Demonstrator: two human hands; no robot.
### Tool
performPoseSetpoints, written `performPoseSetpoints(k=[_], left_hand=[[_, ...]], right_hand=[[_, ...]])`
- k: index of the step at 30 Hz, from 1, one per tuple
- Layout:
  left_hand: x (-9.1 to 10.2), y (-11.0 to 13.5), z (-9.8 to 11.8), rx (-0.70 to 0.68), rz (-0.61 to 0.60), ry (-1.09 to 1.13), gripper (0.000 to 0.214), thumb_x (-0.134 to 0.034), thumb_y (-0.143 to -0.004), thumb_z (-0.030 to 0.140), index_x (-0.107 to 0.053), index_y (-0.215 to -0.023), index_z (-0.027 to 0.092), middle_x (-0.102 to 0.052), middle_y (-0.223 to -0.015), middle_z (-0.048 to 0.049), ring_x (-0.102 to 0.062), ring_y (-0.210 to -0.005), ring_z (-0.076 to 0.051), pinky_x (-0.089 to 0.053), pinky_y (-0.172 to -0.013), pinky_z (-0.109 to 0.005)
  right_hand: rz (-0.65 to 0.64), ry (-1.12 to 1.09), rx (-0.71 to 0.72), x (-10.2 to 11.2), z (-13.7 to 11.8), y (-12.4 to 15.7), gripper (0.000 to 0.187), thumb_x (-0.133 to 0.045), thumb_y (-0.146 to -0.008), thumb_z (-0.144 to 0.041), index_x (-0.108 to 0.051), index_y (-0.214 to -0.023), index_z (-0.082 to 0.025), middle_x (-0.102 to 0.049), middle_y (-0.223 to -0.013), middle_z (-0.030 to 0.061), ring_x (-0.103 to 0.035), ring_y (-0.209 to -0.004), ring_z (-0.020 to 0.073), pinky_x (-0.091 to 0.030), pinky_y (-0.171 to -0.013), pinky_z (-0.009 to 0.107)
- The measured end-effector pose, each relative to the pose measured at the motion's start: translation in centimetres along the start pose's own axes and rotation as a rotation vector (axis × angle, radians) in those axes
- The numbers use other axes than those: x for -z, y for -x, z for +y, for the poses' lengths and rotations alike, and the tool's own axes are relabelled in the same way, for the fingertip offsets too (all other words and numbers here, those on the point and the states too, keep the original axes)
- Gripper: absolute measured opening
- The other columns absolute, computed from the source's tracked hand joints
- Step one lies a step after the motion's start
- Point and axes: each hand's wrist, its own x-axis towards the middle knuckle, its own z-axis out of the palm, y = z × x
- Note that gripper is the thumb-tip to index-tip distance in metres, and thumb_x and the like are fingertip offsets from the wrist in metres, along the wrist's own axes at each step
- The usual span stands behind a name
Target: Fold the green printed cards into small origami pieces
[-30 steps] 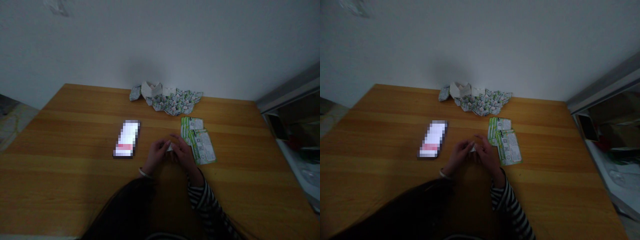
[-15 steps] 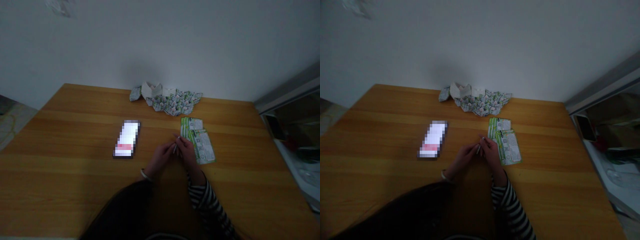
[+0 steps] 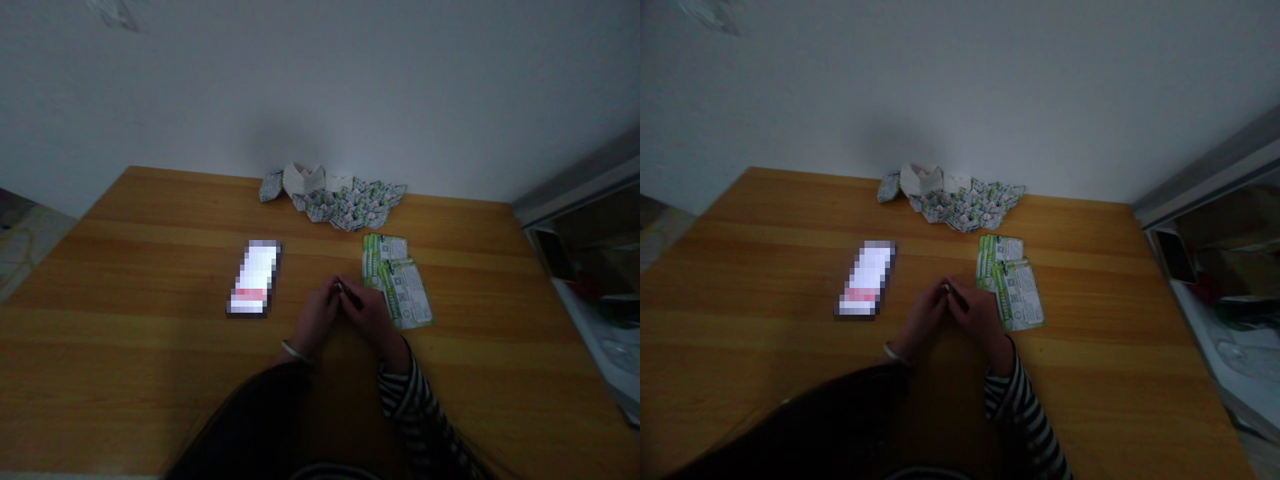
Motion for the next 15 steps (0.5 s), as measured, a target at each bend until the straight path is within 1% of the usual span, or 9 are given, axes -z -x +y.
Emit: performPoseSetpoints(k=[2, 4, 6, 8, 10, 12, 15], left_hand=[[0.1, 0.0, 0.5, 0.005, 0.022, 0.041, 0.026, -0.055, -0.085, 0.016, -0.070, -0.105, 0.019, -0.075, -0.095, -0.0064, -0.068, -0.090, -0.023, -0.051, -0.085, -0.034], [0.3, 0.0, 1.0, 0.033, 0.007, 0.192, 0.026, -0.057, -0.084, 0.019, -0.073, -0.105, 0.018, -0.075, -0.104, -0.0066, -0.067, -0.099, -0.023, -0.050, -0.092, -0.035], [0.5, -0.1, 1.3, 0.112, -0.030, 0.399, 0.030, -0.062, -0.081, 0.021, -0.073, -0.109, 0.018, -0.074, -0.113, -0.0068, -0.066, -0.107, -0.024, -0.047, -0.098, -0.035], [0.8, -0.1, 1.3, 0.217, -0.085, 0.604, 0.038, -0.068, -0.077, 0.021, -0.071, -0.115, 0.018, -0.072, -0.116, -0.0073, -0.066, -0.108, -0.025, -0.046, -0.099, -0.036], [1.1, -0.2, 1.2, 0.296, -0.129, 0.762, 0.044, -0.070, -0.075, 0.024, -0.070, -0.118, 0.018, -0.072, -0.117, -0.0089, -0.066, -0.107, -0.026, -0.047, -0.097, -0.037], [1.4, -0.3, 1.2, 0.331, -0.116, 0.836, 0.043, -0.070, -0.077, 0.030, -0.070, -0.118, 0.017, -0.073, -0.115, -0.0106, -0.067, -0.105, -0.027, -0.049, -0.094, -0.037], [1.5, -0.4, 1.2, 0.291, -0.024, 0.773, 0.040, -0.074, -0.077, 0.034, -0.072, -0.114, 0.017, -0.073, -0.113, -0.0113, -0.068, -0.104, -0.025, -0.050, -0.093, -0.035]], right_hand=[[0.065, 0.031, 0.029, -0.4, 0.1, 0.1, 0.044, -0.055, -0.088, -0.020, -0.060, -0.131, -0.026, -0.074, -0.111, 0.0069, -0.071, -0.088, 0.0210, -0.054, -0.080, 0.034], [0.175, -0.007, 0.037, -0.7, 0.2, 0.2, 0.036, -0.057, -0.086, -0.017, -0.068, -0.119, -0.026, -0.076, -0.104, 0.0054, -0.072, -0.086, 0.0197, -0.055, -0.078, 0.032], [0.269, -0.096, 0.031, -0.8, 0.2, 0.2, 0.026, -0.061, -0.083, -0.016, -0.074, -0.103, -0.026, -0.077, -0.093, 0.0030, -0.072, -0.080, 0.0183, -0.056, -0.075, 0.030], [0.310, -0.198, 0.013, -0.6, 0.3, 0.1, 0.021, -0.063, -0.081, -0.014, -0.075, -0.093, -0.026, -0.077, -0.088, 0.0012, -0.072, -0.081, 0.0176, -0.056, -0.075, 0.029], [0.296, -0.268, -0.013, -0.3, 0.4, 0.0, 0.024, -0.060, -0.082, -0.012, -0.075, -0.093, -0.027, -0.077, -0.092, 0.0008, -0.071, -0.088, 0.0177, -0.056, -0.081, 0.031], [0.239, -0.297, -0.010, -0.1, 0.3, -0.2, 0.027, -0.058, -0.084, -0.012, -0.074, -0.099, -0.028, -0.075, -0.100, 0.0020, -0.070, -0.097, 0.0185, -0.054, -0.088, 0.034], [0.132, -0.319, 0.021, -0.1, -0.2, -0.3, 0.026, -0.058, -0.087, -0.017, -0.073, -0.105, -0.028, -0.072, -0.110, 0.0046, -0.065, -0.107, 0.0203, -0.051, -0.095, 0.038]])
